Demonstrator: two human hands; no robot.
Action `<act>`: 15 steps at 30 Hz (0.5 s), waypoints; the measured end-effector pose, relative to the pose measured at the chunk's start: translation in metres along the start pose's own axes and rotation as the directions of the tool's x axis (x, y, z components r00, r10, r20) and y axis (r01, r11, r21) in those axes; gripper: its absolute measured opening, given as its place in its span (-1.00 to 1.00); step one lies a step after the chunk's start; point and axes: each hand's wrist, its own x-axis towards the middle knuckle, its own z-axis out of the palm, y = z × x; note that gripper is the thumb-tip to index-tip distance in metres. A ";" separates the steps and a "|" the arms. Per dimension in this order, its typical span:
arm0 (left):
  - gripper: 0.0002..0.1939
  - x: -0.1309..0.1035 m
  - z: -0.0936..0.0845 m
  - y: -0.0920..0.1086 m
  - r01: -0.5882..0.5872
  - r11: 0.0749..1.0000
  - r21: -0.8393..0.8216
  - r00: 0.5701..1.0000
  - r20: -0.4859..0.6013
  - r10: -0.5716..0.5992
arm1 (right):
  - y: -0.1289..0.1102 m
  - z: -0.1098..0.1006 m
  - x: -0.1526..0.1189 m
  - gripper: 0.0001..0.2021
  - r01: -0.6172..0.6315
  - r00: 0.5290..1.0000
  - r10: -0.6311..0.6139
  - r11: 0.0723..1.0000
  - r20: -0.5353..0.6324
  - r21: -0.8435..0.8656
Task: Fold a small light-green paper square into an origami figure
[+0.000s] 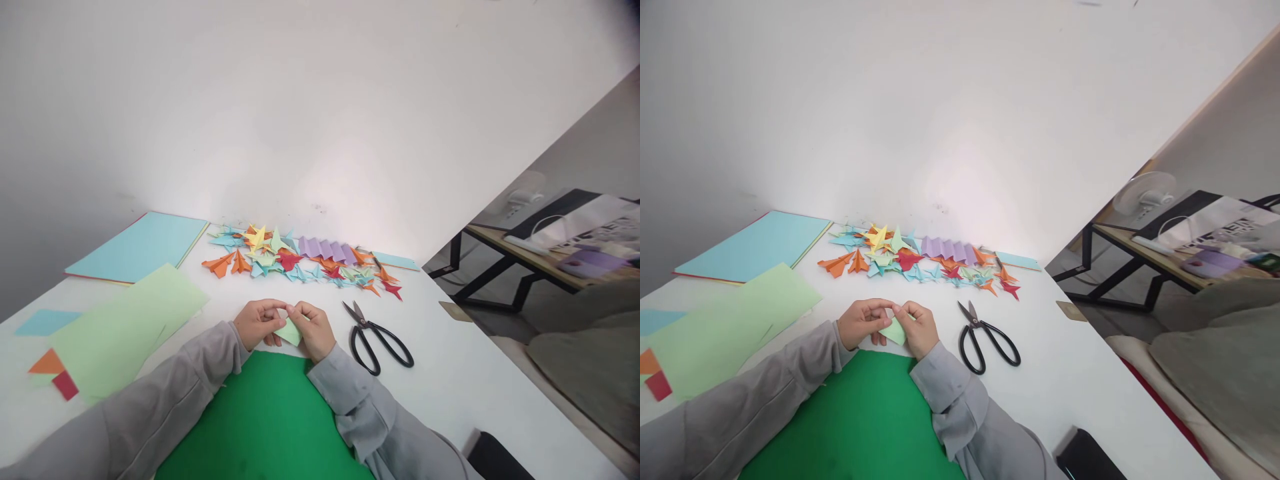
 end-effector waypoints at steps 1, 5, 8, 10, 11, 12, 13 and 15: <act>-0.49 0.000 0.000 0.000 0.001 1.000 -0.001 1.000 -0.014 -0.001 | 0.000 0.000 0.000 -0.63 -0.003 1.000 0.003 1.000 -0.015 -0.006; -0.58 -0.001 0.002 0.000 0.006 1.000 0.029 1.000 -0.030 -0.006 | 0.001 -0.001 0.001 -0.63 -0.017 0.998 0.018 1.000 -0.058 0.025; -0.64 0.000 0.002 -0.001 0.043 0.995 0.087 0.999 -0.008 -0.042 | 0.001 -0.001 0.001 -0.64 -0.018 0.998 0.022 0.998 -0.056 0.062; -0.64 0.000 0.002 -0.001 0.057 0.994 0.095 0.998 -0.033 -0.054 | -0.001 -0.001 0.001 -0.64 -0.008 1.000 0.009 0.999 -0.029 0.050; -0.64 0.000 0.002 -0.001 0.058 0.994 0.092 0.997 -0.054 -0.053 | -0.002 0.000 0.000 -0.64 -0.002 1.000 0.002 0.999 -0.006 0.036; -0.65 0.000 0.002 0.000 0.059 0.994 0.092 0.996 -0.069 -0.053 | -0.004 0.001 0.000 -0.64 0.007 1.000 -0.008 1.000 0.016 0.022; -0.66 0.000 0.002 0.000 0.060 0.994 0.093 0.996 -0.079 -0.052 | -0.006 0.002 -0.001 -0.64 0.013 0.999 -0.014 1.000 0.036 0.017; -0.68 -0.001 0.002 0.000 0.062 0.993 0.100 0.995 -0.084 -0.054 | -0.009 0.003 -0.003 -0.65 0.018 0.998 -0.020 1.000 0.058 0.023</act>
